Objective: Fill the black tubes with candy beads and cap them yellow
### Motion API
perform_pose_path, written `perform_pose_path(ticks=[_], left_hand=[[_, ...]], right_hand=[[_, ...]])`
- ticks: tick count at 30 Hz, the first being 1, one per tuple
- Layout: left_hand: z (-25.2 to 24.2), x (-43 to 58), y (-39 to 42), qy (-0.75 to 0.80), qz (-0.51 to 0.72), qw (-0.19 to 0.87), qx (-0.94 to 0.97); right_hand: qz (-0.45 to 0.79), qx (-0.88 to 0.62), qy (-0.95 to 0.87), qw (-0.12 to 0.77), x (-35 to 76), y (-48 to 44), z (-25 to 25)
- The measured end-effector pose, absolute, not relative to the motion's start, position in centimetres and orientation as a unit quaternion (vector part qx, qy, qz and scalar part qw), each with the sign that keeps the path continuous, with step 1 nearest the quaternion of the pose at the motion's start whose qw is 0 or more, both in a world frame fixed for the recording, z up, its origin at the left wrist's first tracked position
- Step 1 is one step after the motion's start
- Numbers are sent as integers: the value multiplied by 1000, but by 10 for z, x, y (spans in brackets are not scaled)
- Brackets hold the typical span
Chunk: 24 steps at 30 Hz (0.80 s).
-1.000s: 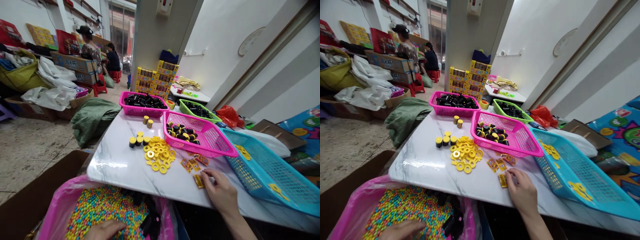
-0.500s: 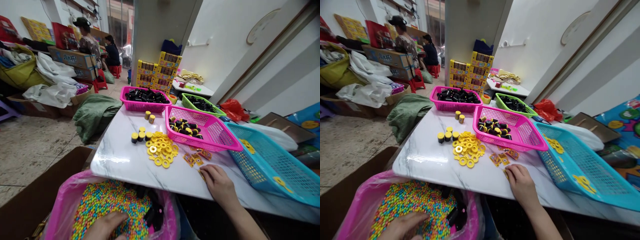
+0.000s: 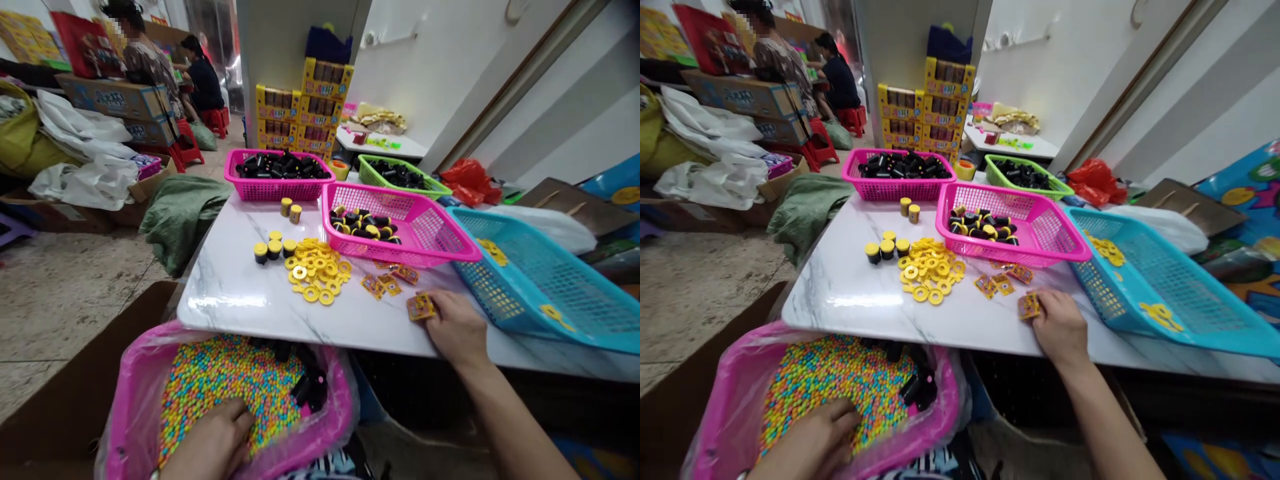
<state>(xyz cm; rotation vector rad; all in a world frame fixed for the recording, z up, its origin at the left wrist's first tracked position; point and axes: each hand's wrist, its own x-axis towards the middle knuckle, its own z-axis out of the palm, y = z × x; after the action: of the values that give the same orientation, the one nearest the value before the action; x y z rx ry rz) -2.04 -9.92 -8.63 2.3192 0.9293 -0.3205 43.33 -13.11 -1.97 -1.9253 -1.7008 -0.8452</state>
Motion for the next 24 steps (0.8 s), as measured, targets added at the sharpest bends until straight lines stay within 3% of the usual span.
perform_pose_path(ticks=[11,15,19,24], left_hand=[[-22,12,-88,319,-133,285,894],[-23,57,-73,261,-106,242,929],[-45,87,-62,127,-102,204,965],[-55,89,-59,172,-115,260,943]], right_hand=[[-252,-807,-515,142,427,-133,-21],[-197,-824,-522,97,432,-117,-21],[-332,-766,-542,101,423,-96,-19],[-425,-600,-677,40,410,-82,-4]])
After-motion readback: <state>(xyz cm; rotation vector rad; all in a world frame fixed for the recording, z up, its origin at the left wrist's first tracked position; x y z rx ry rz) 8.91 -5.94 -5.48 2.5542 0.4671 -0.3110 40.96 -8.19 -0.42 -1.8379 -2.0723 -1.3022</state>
